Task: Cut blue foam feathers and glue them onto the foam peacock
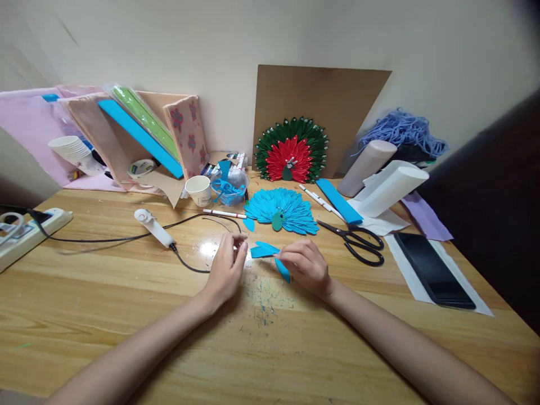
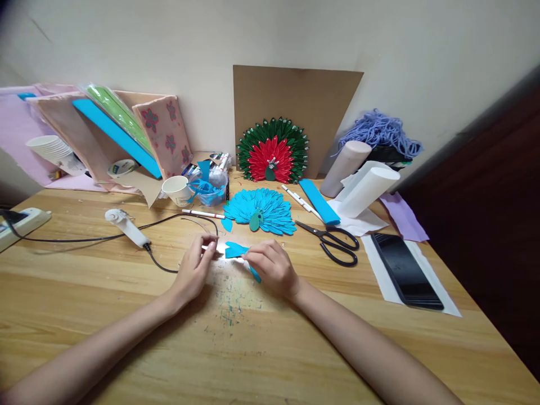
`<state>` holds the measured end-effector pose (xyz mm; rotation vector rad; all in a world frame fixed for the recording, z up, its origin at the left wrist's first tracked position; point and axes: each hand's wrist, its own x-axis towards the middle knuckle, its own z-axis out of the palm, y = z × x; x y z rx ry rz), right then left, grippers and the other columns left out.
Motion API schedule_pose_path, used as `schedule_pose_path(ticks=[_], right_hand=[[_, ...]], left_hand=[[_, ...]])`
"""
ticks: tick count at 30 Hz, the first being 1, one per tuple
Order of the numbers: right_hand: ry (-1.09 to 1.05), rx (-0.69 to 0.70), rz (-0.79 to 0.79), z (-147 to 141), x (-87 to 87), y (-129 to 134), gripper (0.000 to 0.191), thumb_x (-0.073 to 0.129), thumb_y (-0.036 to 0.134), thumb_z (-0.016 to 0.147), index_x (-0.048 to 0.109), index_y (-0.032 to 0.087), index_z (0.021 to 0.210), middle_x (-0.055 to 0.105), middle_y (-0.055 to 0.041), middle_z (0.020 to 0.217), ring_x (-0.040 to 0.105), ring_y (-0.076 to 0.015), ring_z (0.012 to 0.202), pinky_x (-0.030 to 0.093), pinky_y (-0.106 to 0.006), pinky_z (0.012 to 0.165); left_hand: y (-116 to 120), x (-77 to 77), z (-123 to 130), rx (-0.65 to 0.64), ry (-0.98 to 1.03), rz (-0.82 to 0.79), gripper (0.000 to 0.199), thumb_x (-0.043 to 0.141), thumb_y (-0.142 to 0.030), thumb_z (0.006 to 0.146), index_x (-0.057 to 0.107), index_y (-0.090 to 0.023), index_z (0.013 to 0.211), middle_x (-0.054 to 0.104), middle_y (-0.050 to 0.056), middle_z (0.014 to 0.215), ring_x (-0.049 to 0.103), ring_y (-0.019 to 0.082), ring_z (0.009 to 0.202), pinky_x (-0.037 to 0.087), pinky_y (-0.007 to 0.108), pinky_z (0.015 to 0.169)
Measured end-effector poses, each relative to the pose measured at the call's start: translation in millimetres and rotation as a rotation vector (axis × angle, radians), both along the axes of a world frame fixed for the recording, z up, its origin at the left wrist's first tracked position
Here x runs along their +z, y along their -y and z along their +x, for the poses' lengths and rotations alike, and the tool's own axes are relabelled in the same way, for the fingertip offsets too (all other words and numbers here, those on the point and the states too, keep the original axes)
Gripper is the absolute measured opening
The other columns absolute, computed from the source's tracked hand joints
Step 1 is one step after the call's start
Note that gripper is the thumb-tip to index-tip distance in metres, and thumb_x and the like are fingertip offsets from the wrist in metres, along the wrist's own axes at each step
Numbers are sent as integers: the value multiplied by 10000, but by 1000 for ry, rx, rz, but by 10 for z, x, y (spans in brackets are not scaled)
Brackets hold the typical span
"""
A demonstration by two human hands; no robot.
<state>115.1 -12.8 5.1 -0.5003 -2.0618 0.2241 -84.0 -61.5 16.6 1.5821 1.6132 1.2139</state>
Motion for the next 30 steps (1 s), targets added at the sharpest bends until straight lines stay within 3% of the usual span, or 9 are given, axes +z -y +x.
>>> schedule_pose_path(ticks=[3, 7, 11, 16, 19, 22, 26, 30], right_hand=[[67, 95, 142, 11, 22, 47, 258, 575, 110, 813, 651, 274, 998, 712, -30, 819, 611, -173, 762, 510, -295, 657], [202, 165, 149, -14, 37, 110, 249, 478, 144, 870, 662, 285, 961, 721, -20, 844, 639, -167, 760, 534, -294, 653], [170, 147, 42, -87, 1, 146, 232, 510, 132, 842, 646, 290, 943, 713, -25, 817, 645, -179, 763, 530, -310, 661], [69, 114, -99, -393, 114, 110, 160, 528, 122, 833, 603, 243, 906, 664, -38, 733, 598, -176, 663, 485, -302, 603], [145, 150, -318, -780, 238, 65, 102, 496, 210, 873, 597, 216, 877, 633, -38, 709, 584, -172, 646, 463, -292, 586], [233, 175, -462, -1343, 274, 34, 142, 532, 315, 858, 590, 204, 923, 636, -49, 784, 592, -188, 718, 468, -305, 630], [262, 143, -496, -2209, 163, 37, 324, 597, 357, 791, 545, 161, 1044, 600, -136, 1042, 552, -272, 989, 448, -405, 823], [288, 139, -560, -2786, 9, 32, 246, 571, 331, 784, 552, 147, 946, 611, -132, 934, 566, -267, 888, 449, -385, 769]], left_hand=[[36, 60, -7, -137, 217, -255, 468, 315, -476, 906, 592, -142, 731, 541, 16, 606, 498, 122, 533, 405, 252, 535], [66, 95, 5, -207, 353, -395, 432, 465, -527, 817, 549, -153, 618, 432, -40, 477, 365, 88, 416, 276, 221, 422], [171, 182, -193, -130, 142, -219, 390, 459, -459, 849, 547, -162, 613, 511, -16, 567, 455, 112, 528, 327, 225, 503], [471, 244, -777, 75, -96, -35, 369, 385, -385, 909, 531, -175, 642, 543, 2, 635, 510, 138, 624, 362, 239, 596], [648, 177, -1166, 227, -163, 17, 375, 365, -381, 916, 528, -179, 644, 539, 2, 630, 509, 140, 615, 365, 242, 612], [749, 88, -1510, 427, -208, 56, 383, 363, -396, 908, 527, -181, 636, 536, 1, 625, 513, 147, 618, 369, 244, 616], [772, -8, -1837, 650, -207, 83, 371, 382, -415, 889, 580, -170, 694, 593, 24, 718, 547, 166, 707, 392, 254, 659], [757, -101, -1978, 714, -51, 58, 341, 438, -415, 855, 644, -151, 787, 668, 57, 815, 601, 190, 799, 431, 278, 738]])
